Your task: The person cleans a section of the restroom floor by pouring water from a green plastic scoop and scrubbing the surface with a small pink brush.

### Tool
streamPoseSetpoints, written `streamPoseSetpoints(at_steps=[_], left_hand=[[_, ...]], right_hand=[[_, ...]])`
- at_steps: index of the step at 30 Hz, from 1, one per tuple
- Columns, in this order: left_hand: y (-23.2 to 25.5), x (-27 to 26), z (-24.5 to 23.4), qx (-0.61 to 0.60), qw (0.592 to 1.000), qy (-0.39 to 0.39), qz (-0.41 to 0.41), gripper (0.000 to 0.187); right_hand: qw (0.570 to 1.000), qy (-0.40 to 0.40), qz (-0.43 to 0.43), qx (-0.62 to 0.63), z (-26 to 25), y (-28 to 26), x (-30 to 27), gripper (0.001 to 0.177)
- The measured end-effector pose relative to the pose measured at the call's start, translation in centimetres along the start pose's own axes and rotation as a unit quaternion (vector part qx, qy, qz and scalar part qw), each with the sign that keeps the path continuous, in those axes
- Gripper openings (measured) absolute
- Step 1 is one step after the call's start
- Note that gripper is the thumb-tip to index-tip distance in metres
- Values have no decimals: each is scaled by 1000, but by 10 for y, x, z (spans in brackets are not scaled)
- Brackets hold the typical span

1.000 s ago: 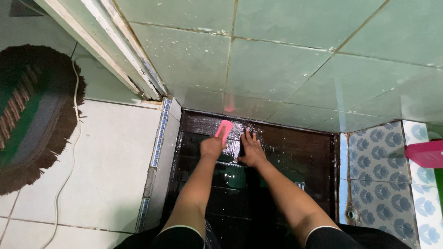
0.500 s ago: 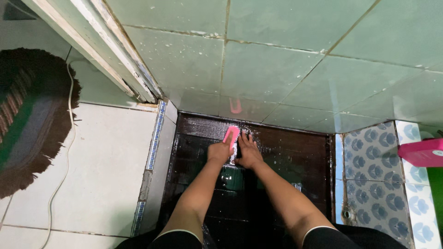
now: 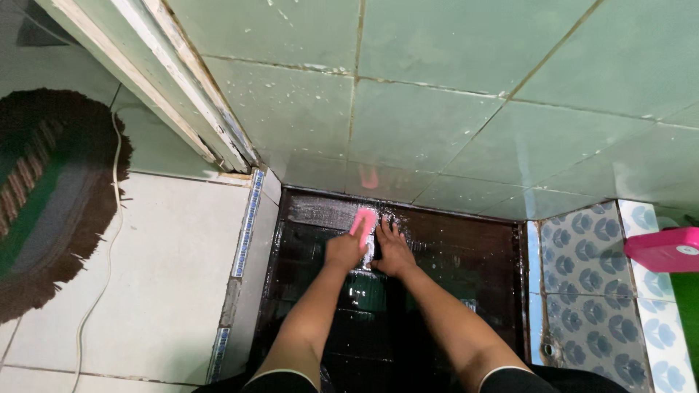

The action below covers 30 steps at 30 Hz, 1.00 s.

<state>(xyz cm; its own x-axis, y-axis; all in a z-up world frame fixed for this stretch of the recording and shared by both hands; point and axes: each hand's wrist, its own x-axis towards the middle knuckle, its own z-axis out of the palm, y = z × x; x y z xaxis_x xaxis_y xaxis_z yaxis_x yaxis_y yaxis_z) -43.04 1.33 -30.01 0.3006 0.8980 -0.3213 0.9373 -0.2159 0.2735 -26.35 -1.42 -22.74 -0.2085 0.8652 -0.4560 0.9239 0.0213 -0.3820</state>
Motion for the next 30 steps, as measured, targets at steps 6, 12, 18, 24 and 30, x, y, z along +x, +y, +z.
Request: streamPoseSetpoints(at_steps=[6, 12, 18, 24, 30], left_hand=[[-41, 5, -24, 0, 990, 0, -141, 85], [-89, 3, -38, -32, 954, 41, -294, 101], [-2, 17, 12, 31, 998, -24, -38, 96], [-71, 6, -20, 9, 977, -5, -214, 98], [-89, 12, -26, 3, 967, 28, -254, 95]], right_hand=[[1000, 2, -3, -4, -1, 0, -1, 118], [1000, 3, -7, -4, 0, 1, -2, 118], [1000, 14, -2, 19, 1, 2, -2, 119], [998, 45, 49, 4, -1, 3, -9, 130], [992, 17, 124, -3, -11, -1, -21, 138]])
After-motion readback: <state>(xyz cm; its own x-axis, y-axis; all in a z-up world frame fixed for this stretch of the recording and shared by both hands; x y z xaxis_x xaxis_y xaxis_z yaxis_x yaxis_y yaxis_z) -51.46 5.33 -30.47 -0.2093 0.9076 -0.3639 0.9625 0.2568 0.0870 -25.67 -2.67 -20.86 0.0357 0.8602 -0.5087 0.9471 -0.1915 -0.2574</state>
